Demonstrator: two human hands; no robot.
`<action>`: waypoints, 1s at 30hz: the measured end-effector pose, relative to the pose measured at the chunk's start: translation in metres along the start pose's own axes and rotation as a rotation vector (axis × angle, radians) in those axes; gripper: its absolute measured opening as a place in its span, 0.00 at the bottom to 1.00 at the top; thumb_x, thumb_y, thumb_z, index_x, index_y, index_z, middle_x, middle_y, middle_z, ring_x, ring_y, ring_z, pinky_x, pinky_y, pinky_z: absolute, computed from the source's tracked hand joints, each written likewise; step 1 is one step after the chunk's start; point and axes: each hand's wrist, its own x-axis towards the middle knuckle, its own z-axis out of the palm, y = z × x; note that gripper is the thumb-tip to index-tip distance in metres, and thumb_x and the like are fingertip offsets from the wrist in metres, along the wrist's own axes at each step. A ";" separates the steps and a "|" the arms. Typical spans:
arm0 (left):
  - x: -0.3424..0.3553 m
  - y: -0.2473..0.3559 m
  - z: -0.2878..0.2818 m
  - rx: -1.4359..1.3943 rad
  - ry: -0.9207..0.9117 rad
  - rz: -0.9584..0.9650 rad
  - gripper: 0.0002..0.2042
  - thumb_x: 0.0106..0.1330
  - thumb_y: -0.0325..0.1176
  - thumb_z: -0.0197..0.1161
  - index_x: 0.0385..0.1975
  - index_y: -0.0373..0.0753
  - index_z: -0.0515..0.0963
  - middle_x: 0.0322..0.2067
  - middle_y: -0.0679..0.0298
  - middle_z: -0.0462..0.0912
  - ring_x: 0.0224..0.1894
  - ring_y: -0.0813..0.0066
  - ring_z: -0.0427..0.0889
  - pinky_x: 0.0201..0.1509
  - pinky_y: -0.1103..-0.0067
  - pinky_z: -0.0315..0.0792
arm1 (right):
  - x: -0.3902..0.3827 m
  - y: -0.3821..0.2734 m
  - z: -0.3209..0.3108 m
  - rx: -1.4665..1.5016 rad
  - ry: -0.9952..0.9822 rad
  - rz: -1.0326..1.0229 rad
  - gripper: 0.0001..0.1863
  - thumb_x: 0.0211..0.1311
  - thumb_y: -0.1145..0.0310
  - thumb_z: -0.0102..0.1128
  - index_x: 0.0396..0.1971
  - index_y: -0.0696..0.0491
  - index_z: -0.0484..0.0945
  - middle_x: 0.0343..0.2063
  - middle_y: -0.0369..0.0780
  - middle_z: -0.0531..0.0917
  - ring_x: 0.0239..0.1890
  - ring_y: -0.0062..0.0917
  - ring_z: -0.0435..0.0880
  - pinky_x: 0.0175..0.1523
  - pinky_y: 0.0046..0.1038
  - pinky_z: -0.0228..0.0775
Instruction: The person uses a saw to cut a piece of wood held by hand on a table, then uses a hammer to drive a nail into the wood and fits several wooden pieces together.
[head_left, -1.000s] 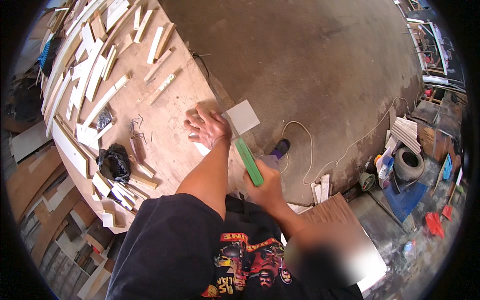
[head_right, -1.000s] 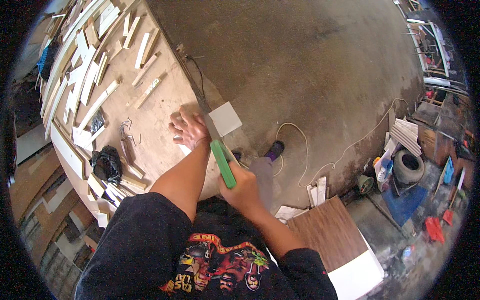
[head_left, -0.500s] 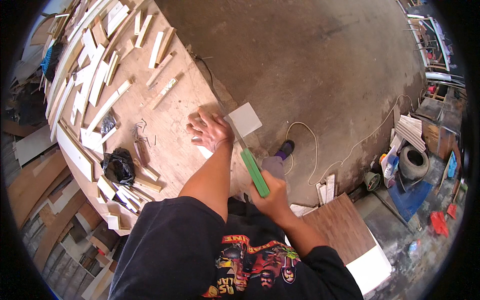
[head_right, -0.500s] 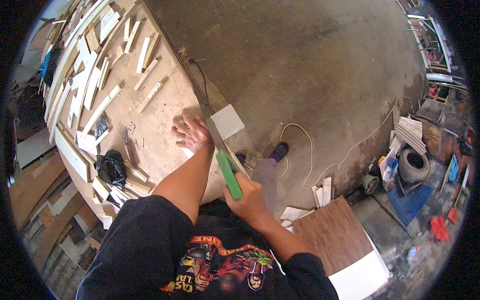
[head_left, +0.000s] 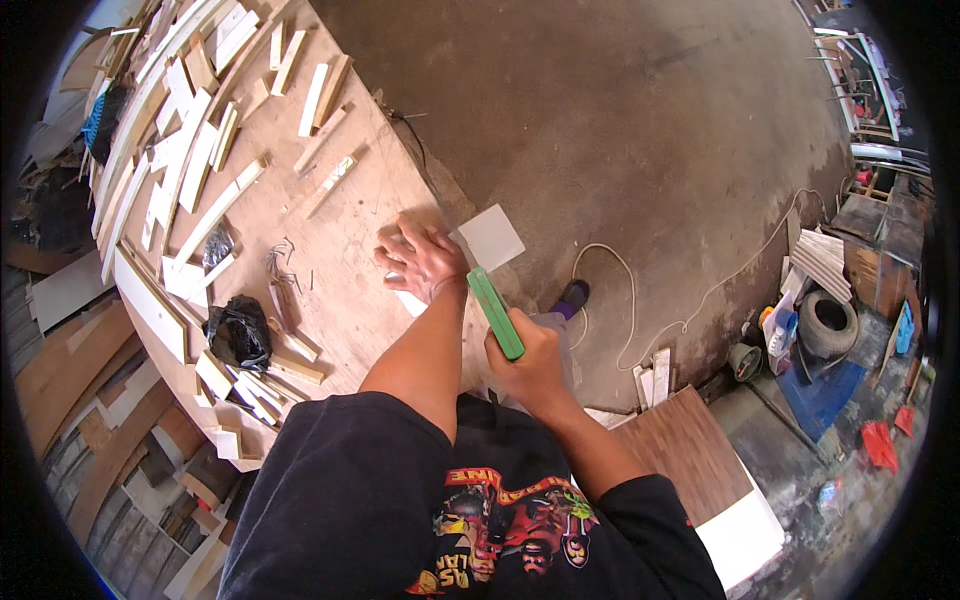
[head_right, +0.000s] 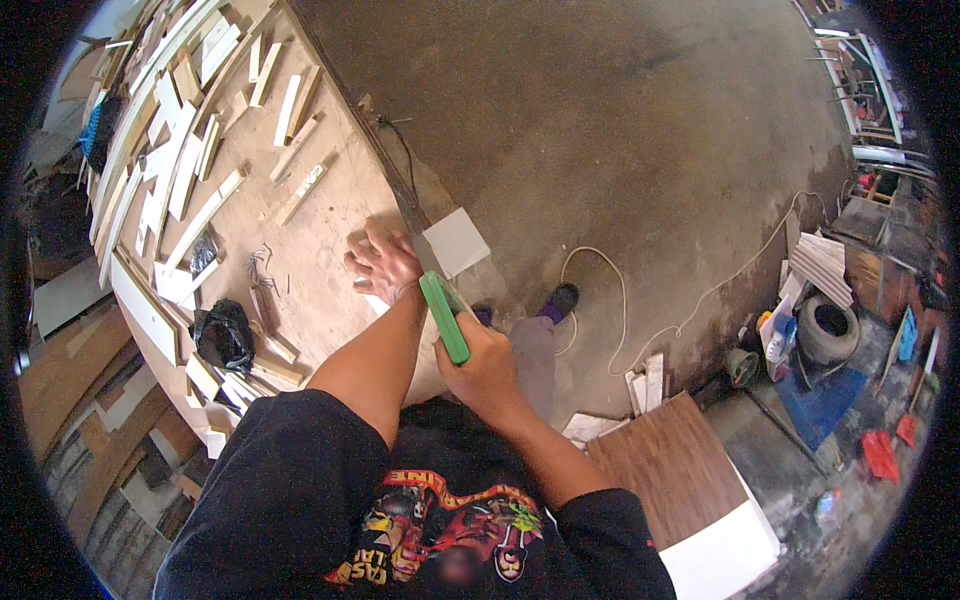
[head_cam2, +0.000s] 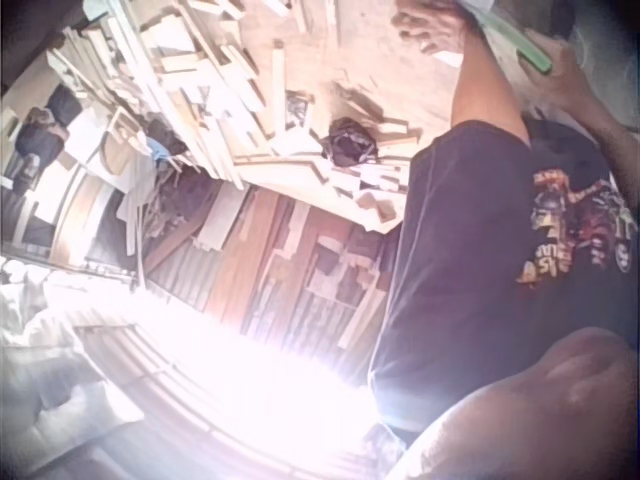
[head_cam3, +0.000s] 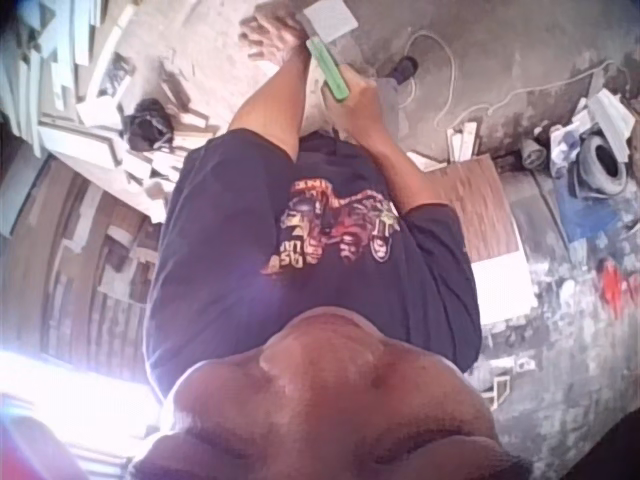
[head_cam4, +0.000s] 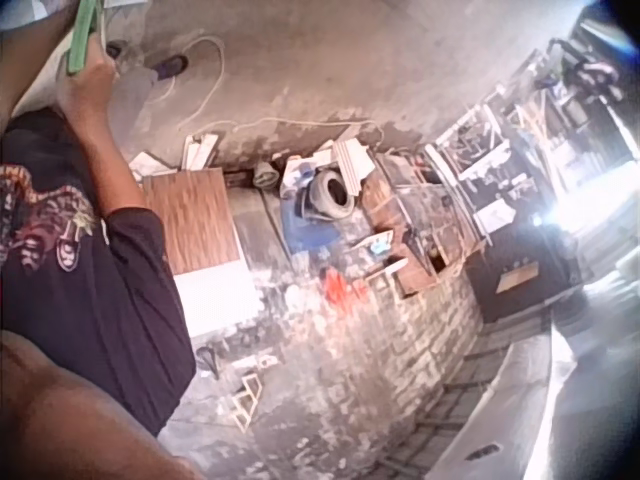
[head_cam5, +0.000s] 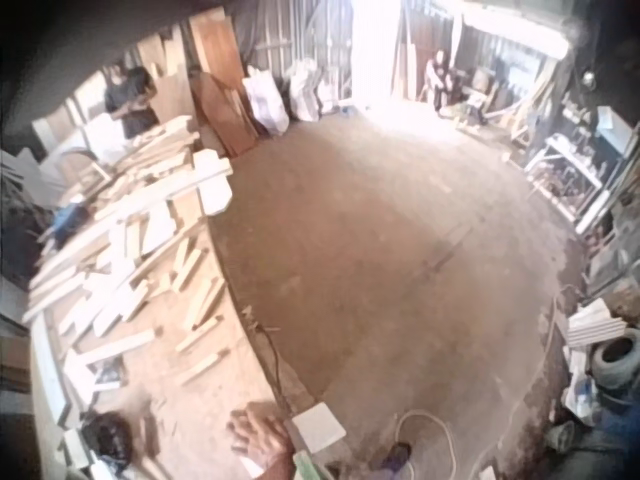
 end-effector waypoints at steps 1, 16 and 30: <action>0.001 -0.001 0.001 -0.027 -0.023 0.000 0.29 0.73 0.47 0.51 0.74 0.55 0.58 0.77 0.52 0.47 0.77 0.40 0.44 0.70 0.40 0.47 | 0.000 0.003 0.003 0.000 0.007 -0.002 0.10 0.54 0.73 0.67 0.27 0.57 0.72 0.22 0.53 0.79 0.29 0.53 0.82 0.32 0.47 0.72; -0.002 0.005 -0.010 0.005 0.002 -0.002 0.28 0.73 0.46 0.52 0.73 0.54 0.59 0.76 0.50 0.48 0.76 0.42 0.46 0.68 0.41 0.51 | -0.022 -0.010 -0.014 0.016 0.015 -0.048 0.07 0.56 0.76 0.64 0.25 0.57 0.73 0.18 0.51 0.77 0.23 0.50 0.80 0.28 0.39 0.70; -0.002 0.005 -0.007 0.001 -0.037 -0.009 0.28 0.74 0.46 0.50 0.74 0.54 0.58 0.77 0.51 0.47 0.77 0.42 0.44 0.70 0.41 0.48 | -0.004 0.006 0.000 -0.011 0.040 -0.060 0.06 0.56 0.75 0.65 0.26 0.58 0.75 0.18 0.51 0.77 0.24 0.50 0.80 0.28 0.39 0.70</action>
